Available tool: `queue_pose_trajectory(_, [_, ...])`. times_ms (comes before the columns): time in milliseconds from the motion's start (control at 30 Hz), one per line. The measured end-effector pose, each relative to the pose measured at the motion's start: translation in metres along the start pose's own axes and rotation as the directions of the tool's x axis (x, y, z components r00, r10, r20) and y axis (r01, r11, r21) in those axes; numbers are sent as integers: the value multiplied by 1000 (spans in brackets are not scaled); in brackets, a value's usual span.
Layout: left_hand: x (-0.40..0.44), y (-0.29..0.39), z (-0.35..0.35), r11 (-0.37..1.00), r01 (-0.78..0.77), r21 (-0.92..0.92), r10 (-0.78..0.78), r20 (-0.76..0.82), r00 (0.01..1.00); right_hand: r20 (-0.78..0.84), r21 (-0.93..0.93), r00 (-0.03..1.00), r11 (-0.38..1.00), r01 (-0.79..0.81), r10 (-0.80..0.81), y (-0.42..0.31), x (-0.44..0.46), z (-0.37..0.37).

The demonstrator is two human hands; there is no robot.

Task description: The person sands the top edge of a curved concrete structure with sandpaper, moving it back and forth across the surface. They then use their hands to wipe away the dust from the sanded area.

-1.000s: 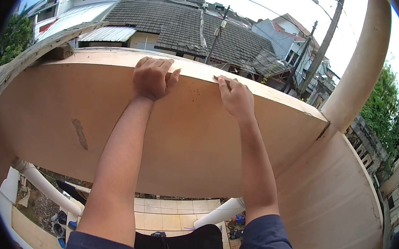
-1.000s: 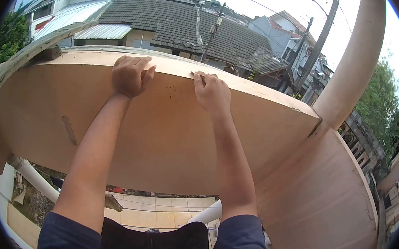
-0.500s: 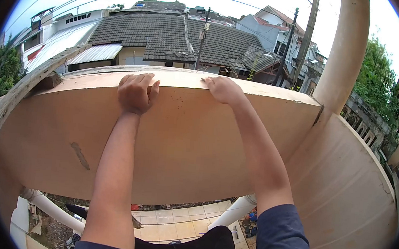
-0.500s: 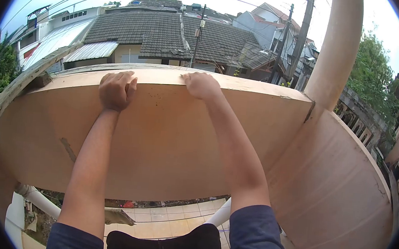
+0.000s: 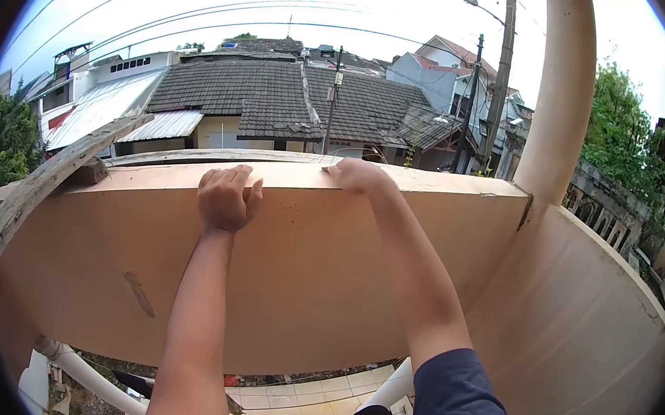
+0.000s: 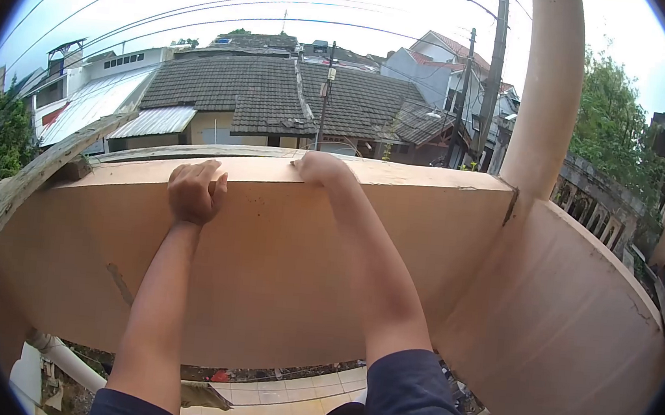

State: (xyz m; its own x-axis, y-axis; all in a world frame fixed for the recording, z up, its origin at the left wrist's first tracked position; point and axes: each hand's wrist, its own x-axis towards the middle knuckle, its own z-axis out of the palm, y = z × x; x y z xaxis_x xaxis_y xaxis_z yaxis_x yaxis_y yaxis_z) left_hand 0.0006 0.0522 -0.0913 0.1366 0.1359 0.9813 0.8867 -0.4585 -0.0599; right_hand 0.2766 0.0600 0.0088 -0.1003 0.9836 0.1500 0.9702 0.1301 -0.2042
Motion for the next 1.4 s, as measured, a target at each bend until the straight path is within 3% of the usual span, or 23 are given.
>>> queue_pose_trajectory(33, [0, -1, 3, 1000, -7, 12, 7, -25, 1000, 13, 2, 992, 992, -125, 125, 3, 10, 0])
queue_pose_trajectory(67, [0, -2, 5, 1000, -17, 23, 18, -49, 999, 11, 6, 992, 992, -123, 123, 3, 17, 8])
queue_pose_trajectory(133, [1, 2, 0, 1000, -4, 22, 5, -24, 1000, -140, 24, 990, 1000, 0, 3, -8, 19, 23])
queue_pose_trajectory(167, [2, 3, -2, 1000, 14, 20, -14, -2, 1000, -167, 174, 970, 963, 203, -175, -8, 15, 30])
queue_pose_trajectory(267, [3, 3, -2, 1000, 5, -10, -5, -20, 1000, -217, 135, 914, 917, 375, -342, -34, -40, 29])
queue_pose_trajectory(300, [2, 3, -2, 1000, 11, -6, -11, -14, 1000, -230, 137, 913, 918, 373, -337, -30, -45, 40])
queue_pose_trajectory(367, [2, 2, 1, 1000, -1, -13, 1, -23, 1000, -526, 195, 793, 864, 465, -308, -18, -47, 63])
queue_pose_trajectory(500, [1, 2, 1, 1000, 7, 5, -7, -13, 1000, -681, 66, 681, 904, 421, -267, -6, -52, 80])
queue_pose_trajectory(567, [0, 2, -1, 999, 26, 21, -26, -7, 1000, -819, -49, 539, 959, 278, -198, 7, -53, 86])
queue_pose_trajectory(600, [2, 3, -2, 1000, 20, 15, -20, -6, 1000, -815, -51, 542, 957, 285, -205, 8, -48, 90])
queue_pose_trajectory(667, [1, 4, -1, 999, 45, 6, -45, -4, 999, -885, -130, 442, 989, 75, -150, 15, -41, 99])
queue_pose_trajectory(700, [0, 4, -2, 999, 44, 11, -44, -2, 999, -875, -142, 457, 987, 80, -162, 12, -46, 99])
queue_pose_trajectory(767, [0, 3, 0, 999, 39, 14, -39, 1, 999, -873, -189, 394, 945, 269, -287, 0, -56, 95])
queue_pose_trajectory(867, [0, 3, -1, 999, 38, 2, -38, 7, 999, -841, -161, 424, 903, 399, -337, 18, -59, 88])
queue_pose_trajectory(1000, [1, 3, -2, 999, 49, -4, -49, 3, 999, -824, -91, 508, 944, 316, -249, 34, -58, 81])
queue_pose_trajectory(1067, [1, 3, -1, 999, 31, -10, -31, -4, 1000, -911, -135, 358, 968, 210, -205, 29, -52, 93])
queue_pose_trajectory(1100, [-1, 4, 0, 999, 33, -15, -33, -3, 999, -910, -137, 361, 969, 206, -206, 30, -52, 93])
queue_pose_trajectory(1200, [1, 3, 1, 1000, 16, 21, -16, 5, 1000, -905, -120, 376, 969, 218, -196, 39, -50, 89])
queue_pose_trajectory(1267, [1, 3, -2, 1000, 24, 5, -24, 5, 1000, -873, -193, 349, 898, 396, -341, 57, -55, 81])
queue_pose_trajectory(1400, [1, 1, 1, 1000, 5, 16, -5, -35, 999, -878, -71, 409, 912, 404, -250, 65, -48, 77])
